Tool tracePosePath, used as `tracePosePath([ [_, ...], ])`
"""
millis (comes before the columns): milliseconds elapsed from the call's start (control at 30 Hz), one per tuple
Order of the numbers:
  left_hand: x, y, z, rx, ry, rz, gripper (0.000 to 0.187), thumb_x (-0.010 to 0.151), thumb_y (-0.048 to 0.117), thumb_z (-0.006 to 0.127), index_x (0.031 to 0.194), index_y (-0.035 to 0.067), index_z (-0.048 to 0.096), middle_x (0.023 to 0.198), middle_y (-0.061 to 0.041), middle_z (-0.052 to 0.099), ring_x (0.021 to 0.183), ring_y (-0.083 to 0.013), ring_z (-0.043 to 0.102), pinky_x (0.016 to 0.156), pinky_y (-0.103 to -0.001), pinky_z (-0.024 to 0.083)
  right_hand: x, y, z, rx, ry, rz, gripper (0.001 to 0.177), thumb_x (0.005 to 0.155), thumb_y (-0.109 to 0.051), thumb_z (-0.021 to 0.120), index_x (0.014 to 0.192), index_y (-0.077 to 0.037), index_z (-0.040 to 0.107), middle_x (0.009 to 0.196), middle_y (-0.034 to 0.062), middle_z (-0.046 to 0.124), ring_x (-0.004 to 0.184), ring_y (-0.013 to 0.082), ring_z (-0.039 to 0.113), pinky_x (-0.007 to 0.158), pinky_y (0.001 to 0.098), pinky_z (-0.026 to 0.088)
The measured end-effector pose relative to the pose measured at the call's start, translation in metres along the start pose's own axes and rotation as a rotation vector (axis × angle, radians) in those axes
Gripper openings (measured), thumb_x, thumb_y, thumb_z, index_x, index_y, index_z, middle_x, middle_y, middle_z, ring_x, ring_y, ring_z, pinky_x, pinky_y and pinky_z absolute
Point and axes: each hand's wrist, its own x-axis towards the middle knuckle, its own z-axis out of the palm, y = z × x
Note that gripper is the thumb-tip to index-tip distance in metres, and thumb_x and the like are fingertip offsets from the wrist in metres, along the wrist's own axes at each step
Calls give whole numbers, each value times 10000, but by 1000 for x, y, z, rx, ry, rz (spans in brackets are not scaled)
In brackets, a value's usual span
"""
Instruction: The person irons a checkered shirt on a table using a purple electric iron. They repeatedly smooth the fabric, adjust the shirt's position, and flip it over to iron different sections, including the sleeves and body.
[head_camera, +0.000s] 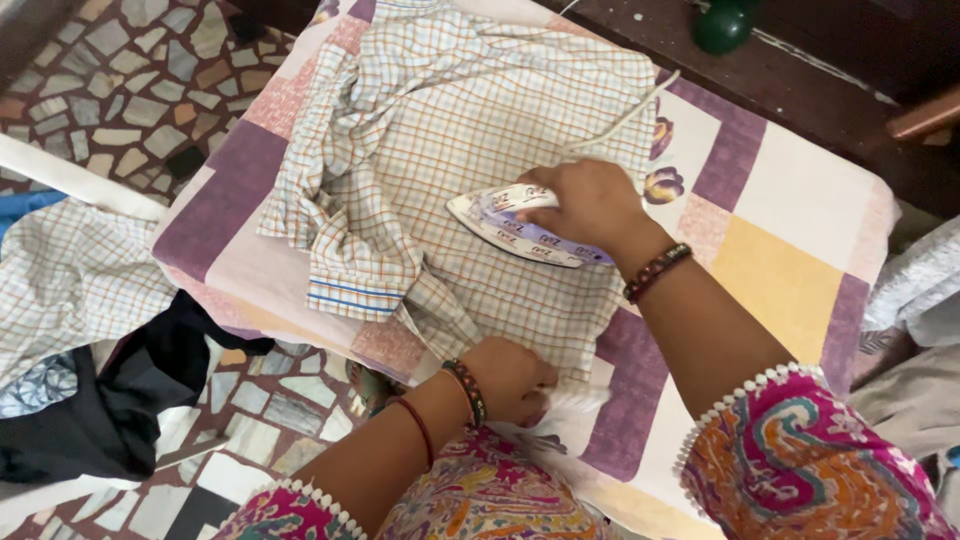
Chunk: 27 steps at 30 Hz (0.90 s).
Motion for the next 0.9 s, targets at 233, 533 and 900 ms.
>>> tracePosePath([
  [233, -1, -23, -34, -74, 362, -234, 214, 911, 341, 632, 1007, 189, 749, 983, -103, 765, 931, -331, 715, 832, -484, 549, -38, 44, -14, 29, -7, 255, 524, 816, -518, 755, 1283, -286, 707, 979, 119, 763, 901, 326, 722, 797, 461, 555],
  [533, -12, -90, -67, 117, 566, -762, 200, 973, 254, 594, 1129, 155, 670, 1038, -152, 742, 937, -378, 711, 823, -516, 553, -35, 39, -1, 72, -52, 281, 479, 819, -499, 750, 1253, -298, 723, 1030, 90, 771, 949, 309, 724, 809, 466, 560],
  [900, 2, -101, -78, 121, 615, -430, 209, 916, 186, 640, 1107, 123, 697, 1118, -156, 712, 1054, -361, 668, 900, -484, 545, -104, -2, -1, 159, -277, 97, 518, 754, -423, 818, 1247, -296, 722, 1011, 64, 777, 943, 258, 726, 854, 414, 548],
])
